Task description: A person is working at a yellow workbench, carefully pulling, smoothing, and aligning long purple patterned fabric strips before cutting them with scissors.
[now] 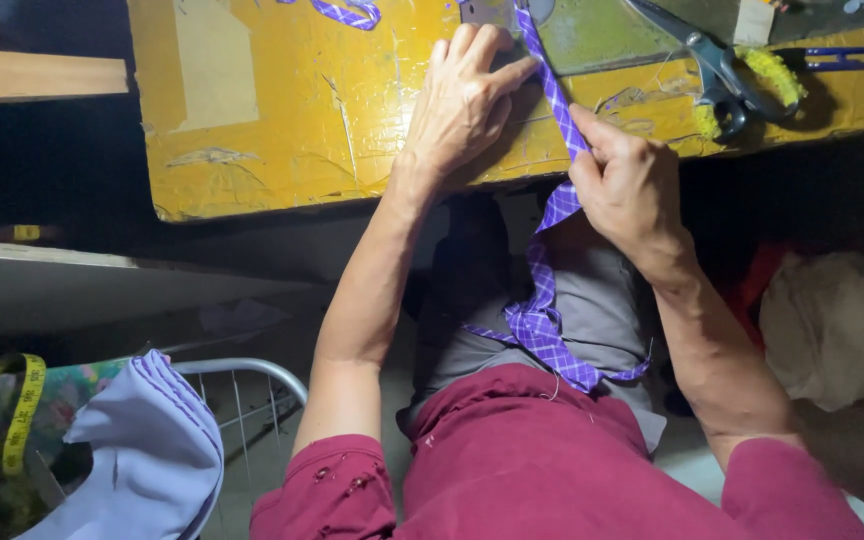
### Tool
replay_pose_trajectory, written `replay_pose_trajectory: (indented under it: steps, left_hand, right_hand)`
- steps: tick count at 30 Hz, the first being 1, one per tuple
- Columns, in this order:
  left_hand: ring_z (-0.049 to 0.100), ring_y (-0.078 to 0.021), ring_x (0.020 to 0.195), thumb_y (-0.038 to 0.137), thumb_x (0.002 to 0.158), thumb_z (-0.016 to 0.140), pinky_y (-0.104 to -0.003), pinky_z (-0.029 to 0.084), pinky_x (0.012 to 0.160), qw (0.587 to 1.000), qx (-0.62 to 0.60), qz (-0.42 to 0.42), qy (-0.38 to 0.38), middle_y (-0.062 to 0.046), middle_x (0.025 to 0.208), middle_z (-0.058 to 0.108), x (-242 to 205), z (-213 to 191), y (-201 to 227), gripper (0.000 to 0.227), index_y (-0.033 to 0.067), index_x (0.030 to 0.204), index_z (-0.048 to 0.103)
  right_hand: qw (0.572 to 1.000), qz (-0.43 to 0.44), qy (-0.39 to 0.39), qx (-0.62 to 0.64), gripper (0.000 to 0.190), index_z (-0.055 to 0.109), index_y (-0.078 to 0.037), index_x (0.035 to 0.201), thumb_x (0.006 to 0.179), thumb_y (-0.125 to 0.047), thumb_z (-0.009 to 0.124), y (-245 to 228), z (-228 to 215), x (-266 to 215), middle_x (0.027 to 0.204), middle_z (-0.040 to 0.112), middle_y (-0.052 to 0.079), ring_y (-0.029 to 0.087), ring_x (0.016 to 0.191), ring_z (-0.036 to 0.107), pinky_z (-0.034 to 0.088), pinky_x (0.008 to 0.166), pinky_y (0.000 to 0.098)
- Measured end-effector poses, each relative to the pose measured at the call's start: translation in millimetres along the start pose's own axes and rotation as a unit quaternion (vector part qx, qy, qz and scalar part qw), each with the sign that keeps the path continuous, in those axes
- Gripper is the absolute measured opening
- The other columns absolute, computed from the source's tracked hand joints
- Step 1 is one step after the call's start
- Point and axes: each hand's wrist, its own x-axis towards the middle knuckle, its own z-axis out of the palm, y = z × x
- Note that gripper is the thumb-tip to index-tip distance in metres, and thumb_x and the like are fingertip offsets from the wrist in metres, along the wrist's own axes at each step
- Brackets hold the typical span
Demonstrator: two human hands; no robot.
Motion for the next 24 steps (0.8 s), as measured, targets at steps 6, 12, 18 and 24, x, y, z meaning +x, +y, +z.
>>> replay_pose_trajectory:
  steps: [6,12,18,24]
  left_hand:
    - [0.052,-0.03,0.097,0.0,0.086,0.056,-0.044,0.042,0.074,1.0,0.01,0.01,-0.002,-0.013,0.113,0.058,-3.7,10.0,-6.7,0.041,0.0135,0.122,0.07]
    - [0.051,-0.0303,0.097,0.006,0.083,0.067,-0.044,0.042,0.072,0.999,0.028,0.024,0.001,-0.011,0.113,0.058,-8.0,23.9,-18.2,0.031,0.0075,0.113,0.069]
    - [0.054,-0.0311,0.111,0.019,0.101,0.053,-0.046,0.042,0.083,0.997,0.034,0.026,-0.065,-0.007,0.138,0.062,3.3,2.5,0.9,0.035,0.0114,0.134,0.063]
    - [0.055,-0.0289,0.106,0.013,0.096,0.055,-0.044,0.041,0.079,0.999,0.029,0.012,-0.036,-0.004,0.131,0.066,0.0,9.2,-2.3,0.032,0.0108,0.124,0.069]
  right_hand:
    - [0.996,-0.028,-0.004,-0.085,0.052,0.076,-0.006,0.136,0.087,-0.004,0.058,14.7,10.7,3.7,0.069,0.074,0.011,0.021,0.042,0.049,0.041,0.042,0.0405]
    - [0.995,-0.038,0.001,-0.097,0.052,0.079,-0.007,0.133,0.086,-0.003,0.058,18.7,13.5,5.0,0.059,0.066,0.006,0.021,0.041,0.049,0.041,0.04,0.0408]
    - [0.986,-0.039,-0.038,-0.159,0.056,0.077,-0.012,0.136,0.083,-0.012,0.06,15.3,13.2,10.1,0.052,0.06,0.012,0.028,0.044,0.055,0.046,0.046,0.0448]
    - [0.981,-0.043,-0.046,-0.183,0.048,0.075,-0.015,0.132,0.087,-0.022,0.061,12.7,28.7,9.1,0.067,0.071,0.015,0.042,0.06,0.068,0.05,0.052,0.0533]
